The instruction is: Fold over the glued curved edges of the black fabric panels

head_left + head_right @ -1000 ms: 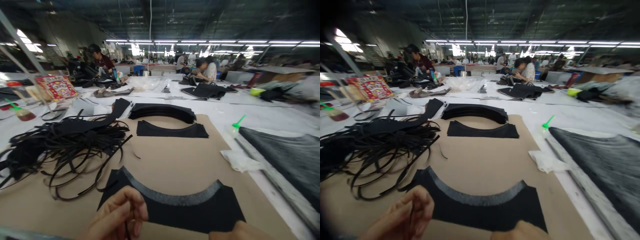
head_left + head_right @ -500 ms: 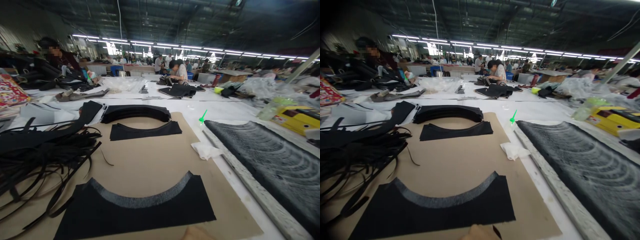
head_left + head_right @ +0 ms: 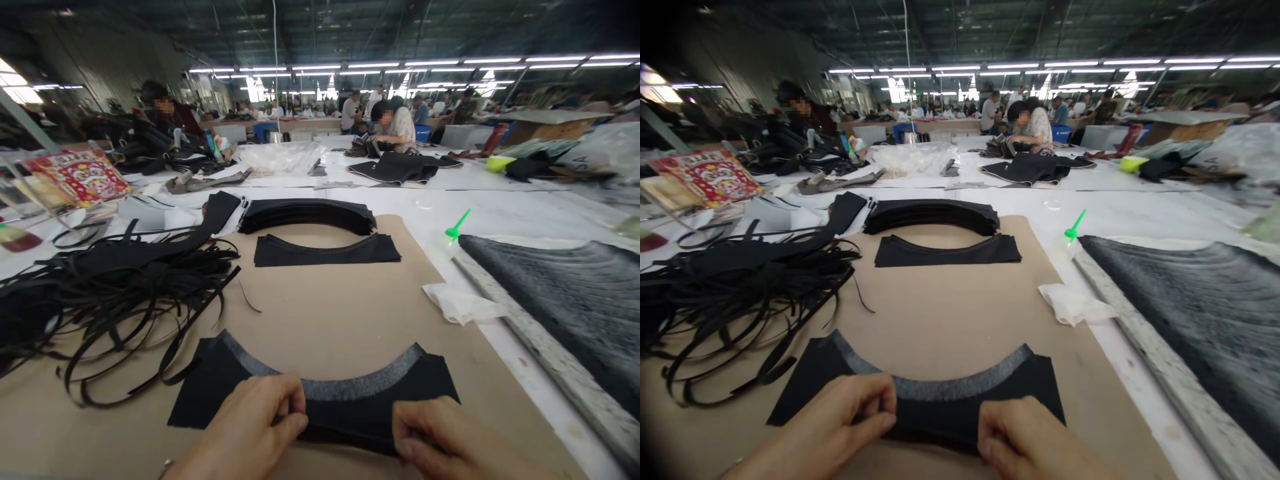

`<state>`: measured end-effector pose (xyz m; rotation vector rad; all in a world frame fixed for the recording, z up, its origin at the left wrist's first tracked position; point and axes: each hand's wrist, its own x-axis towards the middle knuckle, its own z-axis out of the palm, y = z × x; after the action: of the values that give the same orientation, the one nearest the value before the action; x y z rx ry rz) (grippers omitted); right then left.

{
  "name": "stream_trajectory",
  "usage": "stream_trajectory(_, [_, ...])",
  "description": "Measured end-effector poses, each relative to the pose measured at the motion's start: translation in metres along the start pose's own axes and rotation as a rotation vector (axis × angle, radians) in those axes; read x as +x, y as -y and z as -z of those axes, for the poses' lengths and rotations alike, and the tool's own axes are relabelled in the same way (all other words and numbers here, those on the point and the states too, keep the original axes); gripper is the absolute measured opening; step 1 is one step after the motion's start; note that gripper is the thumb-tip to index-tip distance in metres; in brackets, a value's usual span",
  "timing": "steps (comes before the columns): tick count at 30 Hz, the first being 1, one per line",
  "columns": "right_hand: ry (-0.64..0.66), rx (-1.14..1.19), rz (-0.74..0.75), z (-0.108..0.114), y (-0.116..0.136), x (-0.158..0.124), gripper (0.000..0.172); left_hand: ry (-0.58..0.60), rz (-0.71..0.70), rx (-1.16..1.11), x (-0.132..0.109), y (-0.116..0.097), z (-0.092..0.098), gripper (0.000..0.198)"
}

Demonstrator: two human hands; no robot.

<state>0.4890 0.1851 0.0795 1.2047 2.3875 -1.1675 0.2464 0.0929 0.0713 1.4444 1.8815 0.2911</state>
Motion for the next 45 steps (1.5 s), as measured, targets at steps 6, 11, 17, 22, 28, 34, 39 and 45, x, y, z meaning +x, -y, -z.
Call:
stream_trajectory(6, [-0.022,-0.025,0.005,0.004,0.009,0.022,0.025,-0.066,-0.035,0.027,0.017,0.008,-0.003,0.012])
stream_trajectory(11, [-0.104,-0.104,0.009,-0.005,0.009,0.029,0.031,-0.044,-0.020,0.014,0.027,0.011,-0.009,0.011])
stream_trajectory(17, [-0.052,-0.191,-0.015,-0.008,0.010,0.046,0.027,-0.052,0.025,0.073,0.033,0.003,-0.008,0.010])
stream_trajectory(22, [-0.068,-0.249,-0.045,-0.012,0.008,0.055,0.025,-0.057,0.030,0.079,0.036,0.006,-0.010,0.011])
stream_trajectory(28, [-0.067,-0.285,-0.061,-0.013,0.012,0.057,0.026,-0.076,0.026,0.076,0.037,0.010,-0.011,0.013])
stream_trajectory(34, [-0.078,-0.294,-0.055,-0.015,0.012,0.060,0.027,-0.065,0.046,0.085,0.036,0.010,-0.011,0.016])
stream_trajectory(39, [-0.076,-0.302,-0.080,-0.018,0.012,0.063,0.024,-0.061,0.070,0.089,0.037,0.011,-0.011,0.017])
stream_trajectory(45, [-0.066,-0.322,-0.080,-0.017,0.013,0.064,0.024,-0.074,0.082,0.088,0.037,0.013,-0.014,0.018])
